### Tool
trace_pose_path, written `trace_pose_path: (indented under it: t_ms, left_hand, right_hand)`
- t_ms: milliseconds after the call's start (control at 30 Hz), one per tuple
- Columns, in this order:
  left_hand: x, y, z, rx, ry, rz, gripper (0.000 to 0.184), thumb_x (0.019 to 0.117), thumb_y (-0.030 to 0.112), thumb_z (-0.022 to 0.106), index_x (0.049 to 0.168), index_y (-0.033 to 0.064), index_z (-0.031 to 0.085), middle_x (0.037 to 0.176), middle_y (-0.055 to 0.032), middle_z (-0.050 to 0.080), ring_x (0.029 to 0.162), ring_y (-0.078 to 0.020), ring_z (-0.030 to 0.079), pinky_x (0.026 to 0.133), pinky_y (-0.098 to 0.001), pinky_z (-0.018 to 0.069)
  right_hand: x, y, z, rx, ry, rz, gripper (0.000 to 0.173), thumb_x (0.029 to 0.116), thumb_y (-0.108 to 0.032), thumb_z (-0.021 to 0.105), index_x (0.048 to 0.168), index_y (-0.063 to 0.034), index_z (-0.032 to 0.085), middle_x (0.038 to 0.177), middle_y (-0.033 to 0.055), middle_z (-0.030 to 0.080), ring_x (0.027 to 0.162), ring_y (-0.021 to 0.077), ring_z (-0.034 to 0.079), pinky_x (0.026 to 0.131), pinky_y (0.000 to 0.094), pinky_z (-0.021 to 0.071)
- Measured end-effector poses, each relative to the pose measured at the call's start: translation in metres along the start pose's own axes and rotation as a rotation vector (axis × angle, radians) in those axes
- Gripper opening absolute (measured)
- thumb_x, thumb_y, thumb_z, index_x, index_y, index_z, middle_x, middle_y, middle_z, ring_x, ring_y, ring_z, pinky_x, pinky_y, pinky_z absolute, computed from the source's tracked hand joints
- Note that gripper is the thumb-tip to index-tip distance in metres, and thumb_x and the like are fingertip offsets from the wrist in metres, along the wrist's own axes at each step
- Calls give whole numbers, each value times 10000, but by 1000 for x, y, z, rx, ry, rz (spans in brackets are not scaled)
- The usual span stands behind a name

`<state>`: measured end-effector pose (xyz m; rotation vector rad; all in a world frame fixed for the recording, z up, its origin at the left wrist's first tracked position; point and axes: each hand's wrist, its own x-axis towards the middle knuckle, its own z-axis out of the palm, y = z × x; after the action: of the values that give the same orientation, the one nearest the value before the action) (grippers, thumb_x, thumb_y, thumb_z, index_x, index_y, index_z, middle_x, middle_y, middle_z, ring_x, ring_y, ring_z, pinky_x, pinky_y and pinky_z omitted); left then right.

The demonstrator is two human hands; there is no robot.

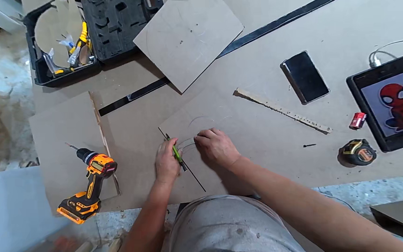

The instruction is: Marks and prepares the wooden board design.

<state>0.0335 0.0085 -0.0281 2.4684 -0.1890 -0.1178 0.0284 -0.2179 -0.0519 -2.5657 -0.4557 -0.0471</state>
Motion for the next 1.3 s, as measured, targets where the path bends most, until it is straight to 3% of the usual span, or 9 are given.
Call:
trace_pose_path:
  t_ms: [100,267,467,767,1000,1300]
  left_hand:
    - [12,-2,6,61,-17,29,373,930,140,758,1295,143,679,1204,-74,693,1182,-235,626,1025,-415,526]
    - [21,-3,7,32,-8,1,348,945,93,730,1287,139,682,1164,-73,697,1141,-228,641,990,-401,545]
    - [29,-3,8,6,-2,-12,342,954,127,733,1290,130,671,1156,-90,688,1076,-216,664,945,-396,572]
    - [33,-1,9,8,8,-72,338,975,110,699,1309,145,662,1175,-93,665,1039,-203,670,917,-387,582]
    - [33,-9,1,-56,-34,-57,348,947,93,731,1285,147,674,1147,-71,675,961,-167,675,853,-360,598]
    - [29,-12,4,-68,18,-68,355,941,99,742,1286,134,668,1145,-84,664,974,-162,673,867,-346,593]
  right_hand:
    - [10,2,2,48,23,29,239,1037,-218,544,1152,-190,752,1174,33,688,1126,223,635,968,378,543]
    - [-7,-3,4,86,30,100,226,996,-330,623,1142,-215,752,1104,15,691,1061,202,638,917,365,545]
    - [-18,2,14,106,94,73,284,998,-376,607,1188,-216,746,1117,6,696,1089,190,630,954,375,524]
    - [-19,3,17,79,87,54,334,983,-422,615,1255,-279,744,1098,-8,678,1059,174,610,920,353,510]
    - [-17,2,17,52,78,43,321,1018,-404,568,1287,-325,724,1066,-4,667,1034,182,607,897,365,506]
    - [-16,1,19,21,75,57,338,1036,-418,535,1322,-348,700,1056,9,664,1021,202,606,866,375,500]
